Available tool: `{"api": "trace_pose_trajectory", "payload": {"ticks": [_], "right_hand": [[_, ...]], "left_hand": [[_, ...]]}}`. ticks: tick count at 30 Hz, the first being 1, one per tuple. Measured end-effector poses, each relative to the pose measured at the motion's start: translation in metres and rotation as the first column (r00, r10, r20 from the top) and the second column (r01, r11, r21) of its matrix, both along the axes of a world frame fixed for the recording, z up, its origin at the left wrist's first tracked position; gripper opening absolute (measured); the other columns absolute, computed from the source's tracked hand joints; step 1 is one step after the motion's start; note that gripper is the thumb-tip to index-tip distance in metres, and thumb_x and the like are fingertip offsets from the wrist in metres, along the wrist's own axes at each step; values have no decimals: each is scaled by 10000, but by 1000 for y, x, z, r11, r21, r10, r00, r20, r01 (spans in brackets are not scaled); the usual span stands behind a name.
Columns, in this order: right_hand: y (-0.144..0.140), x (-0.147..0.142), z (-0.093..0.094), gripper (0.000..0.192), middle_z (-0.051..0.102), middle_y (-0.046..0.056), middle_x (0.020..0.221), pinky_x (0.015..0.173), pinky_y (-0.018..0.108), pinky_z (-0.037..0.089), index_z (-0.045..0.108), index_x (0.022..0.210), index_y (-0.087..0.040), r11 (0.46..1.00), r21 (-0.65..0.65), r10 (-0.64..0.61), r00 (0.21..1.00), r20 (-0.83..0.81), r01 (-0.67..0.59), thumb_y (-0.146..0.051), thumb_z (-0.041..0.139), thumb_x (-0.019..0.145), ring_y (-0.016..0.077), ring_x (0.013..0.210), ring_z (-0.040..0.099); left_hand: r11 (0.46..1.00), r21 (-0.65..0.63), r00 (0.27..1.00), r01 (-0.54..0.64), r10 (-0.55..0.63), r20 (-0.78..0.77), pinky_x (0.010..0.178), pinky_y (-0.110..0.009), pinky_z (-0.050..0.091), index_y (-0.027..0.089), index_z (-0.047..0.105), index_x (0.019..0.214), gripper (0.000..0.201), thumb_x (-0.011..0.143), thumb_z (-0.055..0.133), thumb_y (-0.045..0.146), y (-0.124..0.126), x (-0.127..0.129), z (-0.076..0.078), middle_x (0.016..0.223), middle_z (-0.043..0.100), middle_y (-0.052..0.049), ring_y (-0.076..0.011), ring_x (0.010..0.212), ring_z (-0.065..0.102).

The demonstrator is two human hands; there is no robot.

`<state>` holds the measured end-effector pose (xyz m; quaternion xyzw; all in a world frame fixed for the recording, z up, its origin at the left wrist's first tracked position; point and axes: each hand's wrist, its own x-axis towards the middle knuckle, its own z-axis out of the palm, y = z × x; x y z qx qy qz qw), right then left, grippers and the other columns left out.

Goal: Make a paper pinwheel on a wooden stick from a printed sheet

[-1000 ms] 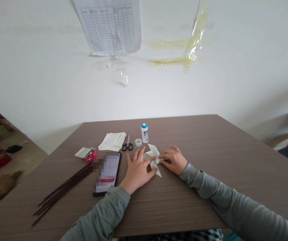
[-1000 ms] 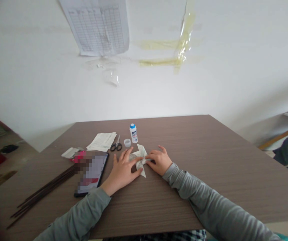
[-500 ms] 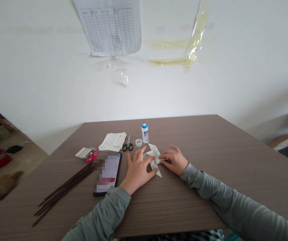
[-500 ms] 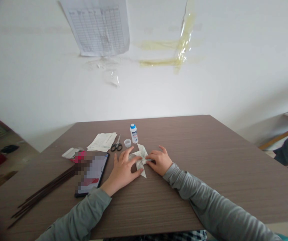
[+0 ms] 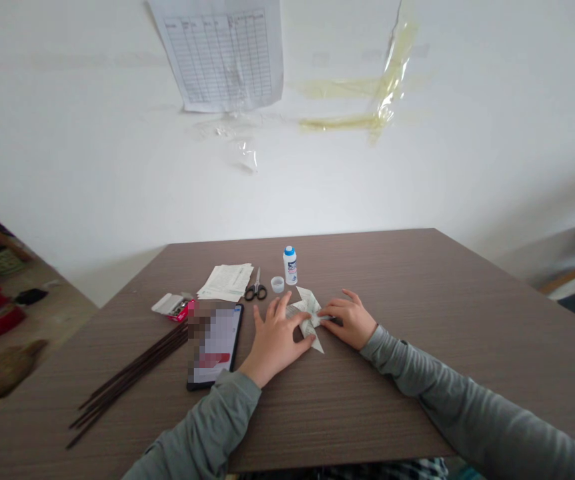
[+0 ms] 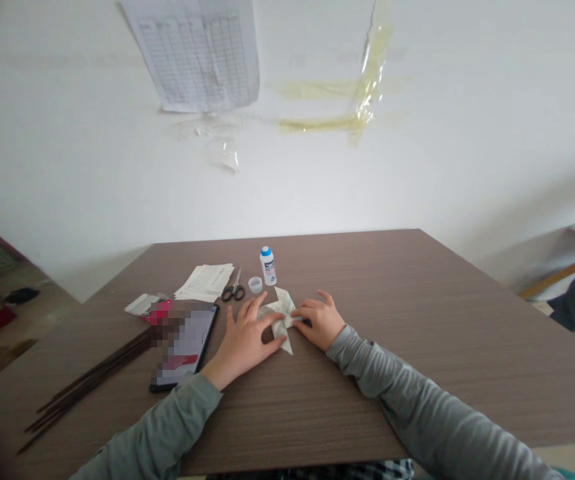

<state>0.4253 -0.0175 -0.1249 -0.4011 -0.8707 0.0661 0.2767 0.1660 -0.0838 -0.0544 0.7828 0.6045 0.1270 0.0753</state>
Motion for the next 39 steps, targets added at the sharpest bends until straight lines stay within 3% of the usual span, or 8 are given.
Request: {"api": "trace_pose_trajectory", "payload": {"ticks": [12, 39], "right_hand": [[3, 2, -4, 200, 986, 76, 1169, 1423, 752, 554, 1008, 1303, -330, 999, 32, 7, 1000, 15, -8, -257, 872, 1176, 317, 1141, 943], [1, 0, -1, 220, 983, 81, 1191, 1448, 739, 516, 1012, 1312, -340, 1000, -19, -13, 1000, 13, 13, -273, 850, 1179, 323, 1176, 934]], "left_hand": [[999, 45, 1000, -12, 11, 20, 1500, -1041, 339, 359, 948, 1574, 572, 1021, 1091, 374, 1, 0, -7, 1987, 635, -213, -570, 1839, 594], [999, 45, 998, 32, -29, -52, 1518, -1039, 300, 383, 945, 1597, 537, 1074, 1030, 467, 6, -4, -11, 2063, 554, -181, -585, 1869, 551]]}}
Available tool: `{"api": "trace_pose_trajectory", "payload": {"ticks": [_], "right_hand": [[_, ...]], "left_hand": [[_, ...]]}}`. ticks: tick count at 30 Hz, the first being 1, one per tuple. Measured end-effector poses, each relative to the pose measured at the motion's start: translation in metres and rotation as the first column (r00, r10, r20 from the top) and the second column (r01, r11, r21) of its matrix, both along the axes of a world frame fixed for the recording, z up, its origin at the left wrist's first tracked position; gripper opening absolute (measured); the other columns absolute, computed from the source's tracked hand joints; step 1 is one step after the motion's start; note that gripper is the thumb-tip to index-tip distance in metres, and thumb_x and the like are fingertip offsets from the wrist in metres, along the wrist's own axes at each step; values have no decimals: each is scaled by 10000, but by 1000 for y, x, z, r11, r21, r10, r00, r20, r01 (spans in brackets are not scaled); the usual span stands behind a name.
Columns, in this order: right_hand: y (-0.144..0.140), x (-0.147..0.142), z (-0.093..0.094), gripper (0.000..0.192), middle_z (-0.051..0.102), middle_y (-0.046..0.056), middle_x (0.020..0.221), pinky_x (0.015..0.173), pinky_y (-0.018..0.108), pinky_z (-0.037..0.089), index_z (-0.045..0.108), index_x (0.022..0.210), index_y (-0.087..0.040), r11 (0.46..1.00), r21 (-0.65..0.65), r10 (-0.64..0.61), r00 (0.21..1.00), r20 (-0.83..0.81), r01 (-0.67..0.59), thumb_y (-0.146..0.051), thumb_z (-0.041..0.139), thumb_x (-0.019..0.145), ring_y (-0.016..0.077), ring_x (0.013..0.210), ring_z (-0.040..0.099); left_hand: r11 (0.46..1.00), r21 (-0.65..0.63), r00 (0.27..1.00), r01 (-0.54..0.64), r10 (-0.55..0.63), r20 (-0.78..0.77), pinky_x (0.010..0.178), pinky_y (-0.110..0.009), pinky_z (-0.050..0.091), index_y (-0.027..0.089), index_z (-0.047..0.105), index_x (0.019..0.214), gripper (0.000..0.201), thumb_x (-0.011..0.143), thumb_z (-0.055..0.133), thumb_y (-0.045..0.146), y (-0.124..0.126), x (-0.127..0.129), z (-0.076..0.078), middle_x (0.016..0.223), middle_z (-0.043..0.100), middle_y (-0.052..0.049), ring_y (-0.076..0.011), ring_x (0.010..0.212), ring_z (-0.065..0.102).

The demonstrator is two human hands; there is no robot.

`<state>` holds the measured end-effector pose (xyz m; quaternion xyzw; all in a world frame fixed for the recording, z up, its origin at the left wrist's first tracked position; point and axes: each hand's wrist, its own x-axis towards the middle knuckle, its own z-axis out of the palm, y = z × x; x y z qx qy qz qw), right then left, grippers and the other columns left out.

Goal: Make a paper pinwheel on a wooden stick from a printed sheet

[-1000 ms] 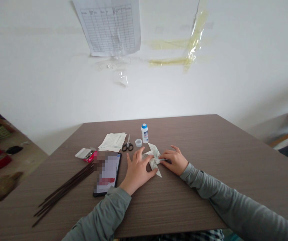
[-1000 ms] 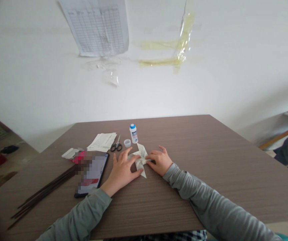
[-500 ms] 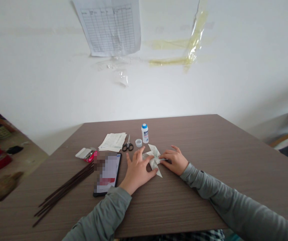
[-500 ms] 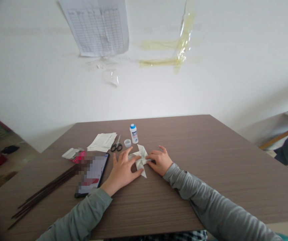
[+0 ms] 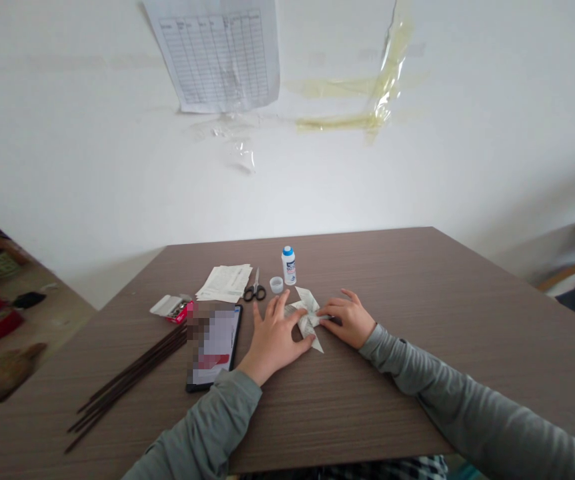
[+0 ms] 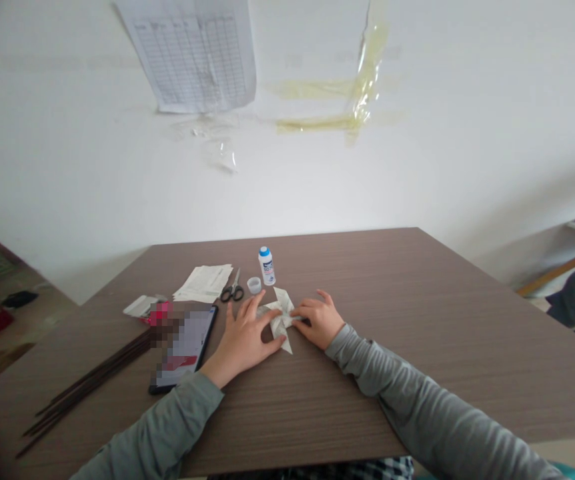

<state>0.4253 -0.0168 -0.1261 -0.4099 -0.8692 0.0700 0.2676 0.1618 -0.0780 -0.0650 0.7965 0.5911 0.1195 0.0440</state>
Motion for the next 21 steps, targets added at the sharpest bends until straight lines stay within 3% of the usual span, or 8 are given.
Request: {"api": "trace_pose_trajectory", "payload": {"ticks": [8, 15, 21], "right_hand": [[0, 1, 0, 208, 988, 78, 1192, 1450, 758, 523, 1007, 1301, -338, 1000, 22, 10, 1000, -5, -10, -266, 858, 1175, 325, 1167, 940], [-1, 0, 4, 232, 986, 82, 1197, 1461, 736, 528, 1019, 1313, -336, 1000, -5, -5, 1000, 5, 5, -245, 861, 1168, 333, 1178, 948], [-2, 0, 5, 221, 977, 78, 1185, 1439, 716, 533, 1012, 1309, -333, 1000, 3, 6, 1000, 1, -6, -269, 848, 1176, 322, 1173, 928]], "left_hand": [[1000, 26, 997, -7, 5, 80, 1492, -1029, 375, 314, 910, 1544, 583, 991, 1089, 361, -1, 1, 3, 2029, 593, -220, -588, 1814, 617], [1000, 21, 999, 9, -10, 43, 1493, -1001, 397, 402, 957, 1425, 413, 1024, 1049, 387, -3, 1, 5, 2006, 632, -128, -550, 1814, 605], [1000, -11, 999, 5, -5, 47, 1477, -1054, 359, 371, 964, 1445, 422, 1034, 1064, 376, -3, 3, 8, 2042, 594, -147, -583, 1833, 581]]}}
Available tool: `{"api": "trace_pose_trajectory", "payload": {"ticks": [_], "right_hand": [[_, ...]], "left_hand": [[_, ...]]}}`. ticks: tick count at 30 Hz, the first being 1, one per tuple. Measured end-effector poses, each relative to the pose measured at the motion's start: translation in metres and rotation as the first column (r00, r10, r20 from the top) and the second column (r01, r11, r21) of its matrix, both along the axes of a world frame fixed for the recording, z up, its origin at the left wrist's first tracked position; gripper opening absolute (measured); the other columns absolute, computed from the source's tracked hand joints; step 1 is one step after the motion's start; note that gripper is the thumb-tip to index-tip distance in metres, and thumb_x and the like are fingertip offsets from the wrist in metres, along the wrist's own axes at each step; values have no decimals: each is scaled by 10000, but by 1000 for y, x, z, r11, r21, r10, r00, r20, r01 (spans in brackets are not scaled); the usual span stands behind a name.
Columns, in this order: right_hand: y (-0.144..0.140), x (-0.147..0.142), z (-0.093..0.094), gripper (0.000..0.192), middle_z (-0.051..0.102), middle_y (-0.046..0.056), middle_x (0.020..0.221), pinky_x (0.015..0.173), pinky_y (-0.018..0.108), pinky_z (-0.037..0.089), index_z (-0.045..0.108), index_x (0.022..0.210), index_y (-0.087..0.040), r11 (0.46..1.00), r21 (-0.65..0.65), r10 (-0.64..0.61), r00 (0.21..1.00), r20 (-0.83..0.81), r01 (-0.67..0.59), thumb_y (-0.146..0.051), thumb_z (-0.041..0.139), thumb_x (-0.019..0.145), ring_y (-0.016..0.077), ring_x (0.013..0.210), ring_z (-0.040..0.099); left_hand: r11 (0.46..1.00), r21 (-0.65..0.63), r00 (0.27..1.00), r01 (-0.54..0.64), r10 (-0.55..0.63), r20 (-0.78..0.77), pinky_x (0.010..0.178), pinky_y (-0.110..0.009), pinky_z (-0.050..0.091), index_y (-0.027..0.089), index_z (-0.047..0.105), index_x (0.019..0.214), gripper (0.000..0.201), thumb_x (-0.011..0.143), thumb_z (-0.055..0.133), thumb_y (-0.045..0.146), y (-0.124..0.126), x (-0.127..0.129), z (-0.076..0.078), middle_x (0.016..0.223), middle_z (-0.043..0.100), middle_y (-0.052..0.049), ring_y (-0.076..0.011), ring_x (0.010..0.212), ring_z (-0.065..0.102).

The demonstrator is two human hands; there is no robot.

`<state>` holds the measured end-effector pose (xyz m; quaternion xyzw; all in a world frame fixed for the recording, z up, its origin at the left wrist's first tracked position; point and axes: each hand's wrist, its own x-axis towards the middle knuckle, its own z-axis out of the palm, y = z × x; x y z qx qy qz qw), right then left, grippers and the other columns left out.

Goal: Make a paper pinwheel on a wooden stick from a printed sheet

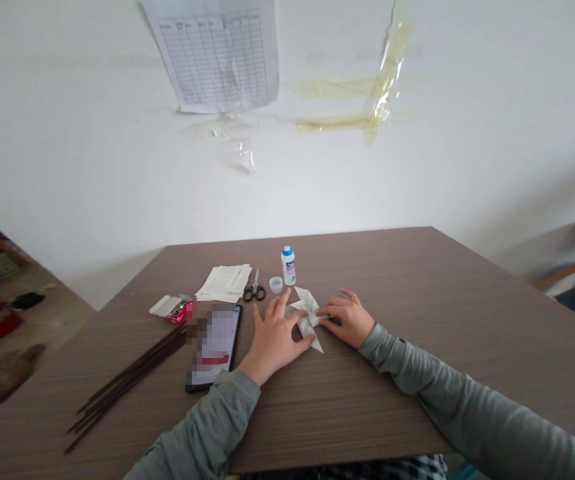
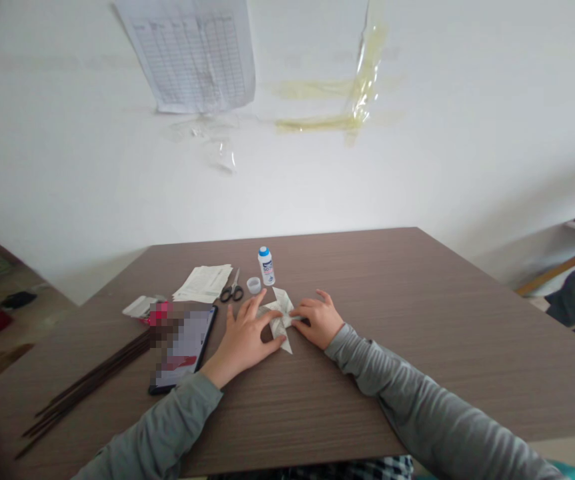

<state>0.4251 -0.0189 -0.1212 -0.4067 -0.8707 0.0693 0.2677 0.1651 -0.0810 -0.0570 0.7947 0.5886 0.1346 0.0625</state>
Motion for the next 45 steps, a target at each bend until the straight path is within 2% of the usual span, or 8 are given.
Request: {"api": "trace_pose_trajectory", "payload": {"ticks": [4, 9, 15, 19, 23, 32, 37, 45], "right_hand": [[1, 0, -2, 199, 972, 74, 1168, 1429, 707, 542, 1010, 1288, -328, 1000, 15, -1, 1000, -5, 1, -277, 852, 1178, 311, 1147, 921], [2, 1, -4, 195, 976, 74, 1174, 1428, 728, 546, 1003, 1305, -324, 1000, 28, 4, 1000, 2, -4, -282, 858, 1182, 306, 1140, 926], [2, 1, -5, 215, 983, 82, 1194, 1438, 736, 538, 1006, 1313, -332, 1000, 15, 6, 1000, -1, -6, -282, 838, 1190, 321, 1170, 938], [2, 1, -6, 200, 988, 73, 1192, 1440, 693, 548, 1008, 1292, -336, 999, 32, 3, 1000, -7, -2, -273, 854, 1180, 313, 1165, 944], [1, 0, -5, 215, 988, 82, 1186, 1437, 725, 547, 1011, 1302, -328, 1000, 22, -2, 1000, -2, 2, -263, 852, 1172, 326, 1160, 948], [2, 2, -5, 217, 984, 88, 1204, 1427, 761, 544, 1000, 1317, -330, 1000, 6, 3, 1000, -3, -3, -263, 852, 1174, 330, 1175, 934], [4, 3, -9, 214, 994, 82, 1224, 1388, 663, 611, 991, 1324, -334, 999, 38, 19, 999, -37, -17, -263, 860, 1171, 324, 1188, 941], [6, 7, -5, 289, 961, 124, 1313, 1162, 529, 719, 970, 1429, -308, 996, 74, 66, 988, -137, -56, -287, 872, 1159, 345, 1240, 898]], "left_hand": [[1000, 15, 999, 7, -7, 32, 1466, -1076, 350, 325, 951, 1458, 459, 1017, 1078, 317, 1, 0, -1, 2042, 585, -174, -599, 1820, 598], [1000, 8, 999, 2, -3, 44, 1495, -1026, 367, 352, 915, 1574, 615, 987, 1098, 332, 2, 0, -1, 2060, 561, -190, -584, 1839, 591], [1000, -8, 999, 5, -4, 46, 1472, -1076, 337, 357, 987, 1464, 483, 995, 1103, 356, 2, 0, 1, 2065, 557, -174, -619, 1839, 585], [1000, 3, 1000, 7, -7, 30, 1496, -1055, 320, 373, 999, 1433, 458, 988, 1110, 369, 2, 0, 3, 2036, 605, -142, -610, 1834, 580], [1000, 16, 1000, 16, -16, 4, 1507, -1055, 292, 368, 993, 1441, 447, 1006, 1095, 375, 1, 0, 3, 2068, 559, -145, -598, 1847, 562], [999, 32, 994, -11, 7, 106, 1478, -1026, 403, 357, 901, 1538, 606, 965, 1086, 288, 1, 0, -6, 2031, 597, -185, -570, 1833, 604], [999, 11, 995, -39, 38, 90, 1509, -981, 403, 345, 913, 1531, 454, 1086, 1002, 332, -3, -4, -5, 2020, 611, -178, -538, 1845, 602], [1000, -30, 997, -6, 8, 74, 1500, -1008, 382, 373, 864, 1684, 577, 1121, 973, 435, -10, -16, -3, 2011, 617, -189, -548, 1871, 566]]}}
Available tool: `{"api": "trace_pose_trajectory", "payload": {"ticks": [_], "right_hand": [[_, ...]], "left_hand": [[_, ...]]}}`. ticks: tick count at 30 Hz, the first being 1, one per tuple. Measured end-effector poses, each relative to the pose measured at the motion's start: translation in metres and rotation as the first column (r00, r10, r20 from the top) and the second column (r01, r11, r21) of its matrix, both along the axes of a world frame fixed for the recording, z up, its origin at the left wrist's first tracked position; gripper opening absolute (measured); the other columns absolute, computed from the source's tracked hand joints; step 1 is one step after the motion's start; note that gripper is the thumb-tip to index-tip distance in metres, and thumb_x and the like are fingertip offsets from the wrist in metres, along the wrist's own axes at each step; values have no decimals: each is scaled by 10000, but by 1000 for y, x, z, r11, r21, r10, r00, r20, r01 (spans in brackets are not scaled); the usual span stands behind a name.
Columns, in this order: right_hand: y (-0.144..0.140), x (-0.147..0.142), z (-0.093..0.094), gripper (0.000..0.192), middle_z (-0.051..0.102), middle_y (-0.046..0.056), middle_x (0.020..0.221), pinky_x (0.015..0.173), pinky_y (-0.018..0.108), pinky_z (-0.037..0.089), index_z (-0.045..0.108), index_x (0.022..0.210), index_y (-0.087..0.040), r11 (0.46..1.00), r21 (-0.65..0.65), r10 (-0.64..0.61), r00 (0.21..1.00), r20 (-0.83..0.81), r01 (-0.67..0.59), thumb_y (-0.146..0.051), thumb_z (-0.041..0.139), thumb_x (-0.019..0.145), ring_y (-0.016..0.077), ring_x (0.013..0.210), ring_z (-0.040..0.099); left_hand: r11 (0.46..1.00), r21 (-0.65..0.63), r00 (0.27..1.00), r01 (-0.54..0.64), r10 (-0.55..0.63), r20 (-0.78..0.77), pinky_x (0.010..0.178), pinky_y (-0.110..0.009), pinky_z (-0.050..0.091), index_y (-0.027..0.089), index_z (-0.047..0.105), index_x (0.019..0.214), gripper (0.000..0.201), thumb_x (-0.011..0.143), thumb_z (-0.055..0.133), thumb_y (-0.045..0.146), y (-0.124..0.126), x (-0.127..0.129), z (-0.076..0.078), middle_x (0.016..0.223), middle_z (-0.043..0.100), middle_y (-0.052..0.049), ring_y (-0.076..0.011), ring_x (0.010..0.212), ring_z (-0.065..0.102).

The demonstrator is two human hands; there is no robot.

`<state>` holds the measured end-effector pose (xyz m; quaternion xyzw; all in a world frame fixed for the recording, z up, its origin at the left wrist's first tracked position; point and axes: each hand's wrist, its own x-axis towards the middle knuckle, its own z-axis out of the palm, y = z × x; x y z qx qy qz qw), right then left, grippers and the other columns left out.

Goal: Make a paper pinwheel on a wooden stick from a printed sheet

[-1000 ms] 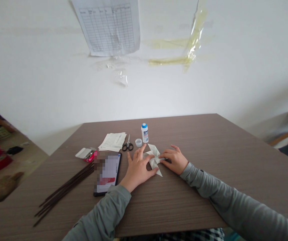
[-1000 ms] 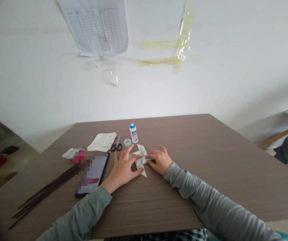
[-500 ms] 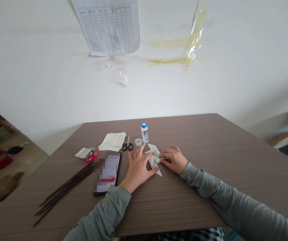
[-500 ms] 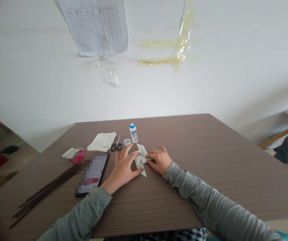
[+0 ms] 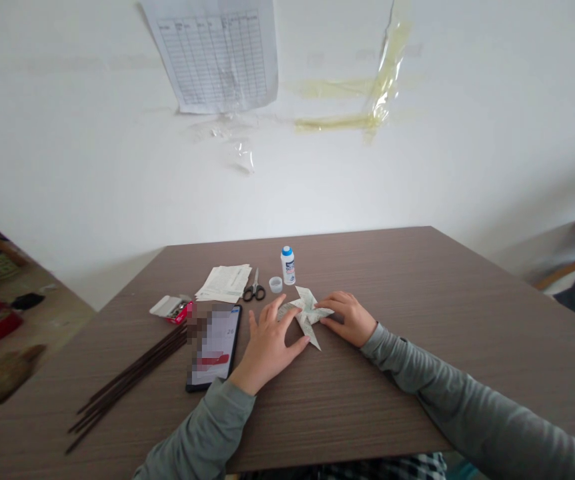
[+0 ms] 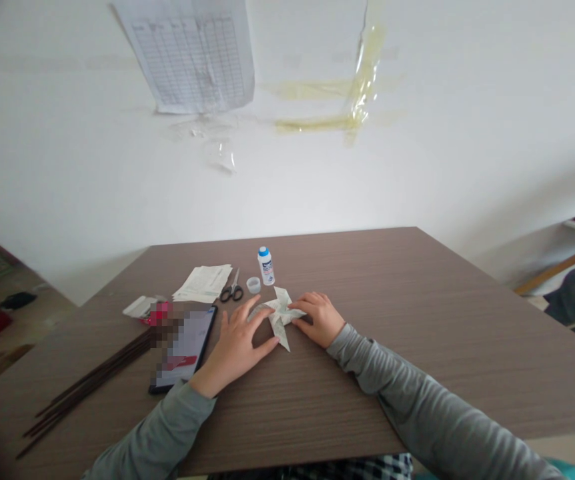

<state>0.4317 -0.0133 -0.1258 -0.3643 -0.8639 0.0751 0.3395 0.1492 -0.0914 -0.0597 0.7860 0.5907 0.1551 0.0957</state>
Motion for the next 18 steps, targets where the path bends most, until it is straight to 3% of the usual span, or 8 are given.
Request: {"api": "trace_pose_trajectory", "payload": {"ticks": [5, 12, 18], "right_hand": [[5, 13, 3, 296, 971, 140, 1369, 1182, 542, 737, 971, 1461, -302, 999, -3, -34, 999, -2, 34, -299, 836, 1198, 359, 1282, 912], [24, 42, -11, 281, 982, 140, 1457, 1202, 616, 762, 988, 1412, -319, 997, -47, -54, 998, 22, 55, -445, 837, 1211, 404, 1351, 923], [8, 22, 3, 387, 903, 178, 1584, 1268, 659, 702, 945, 1586, -340, 998, 36, -51, 998, 32, 50, -399, 727, 1272, 415, 1460, 844]], "left_hand": [[999, 36, 1000, 4, -4, -11, 1488, -997, 416, 380, 841, 1718, 606, 1125, 957, 424, -1, -7, -4, 1947, 692, -184, -538, 1835, 603], [997, 78, 1000, 23, -21, -18, 1485, -1000, 423, 390, 801, 1771, 655, 1133, 948, 417, -1, -22, -19, 1947, 697, -193, -551, 1823, 613], [997, 68, 999, 23, -21, -31, 1478, -1007, 436, 392, 786, 1793, 659, 1150, 927, 438, 0, -19, -21, 1960, 687, -185, -558, 1825, 609]]}}
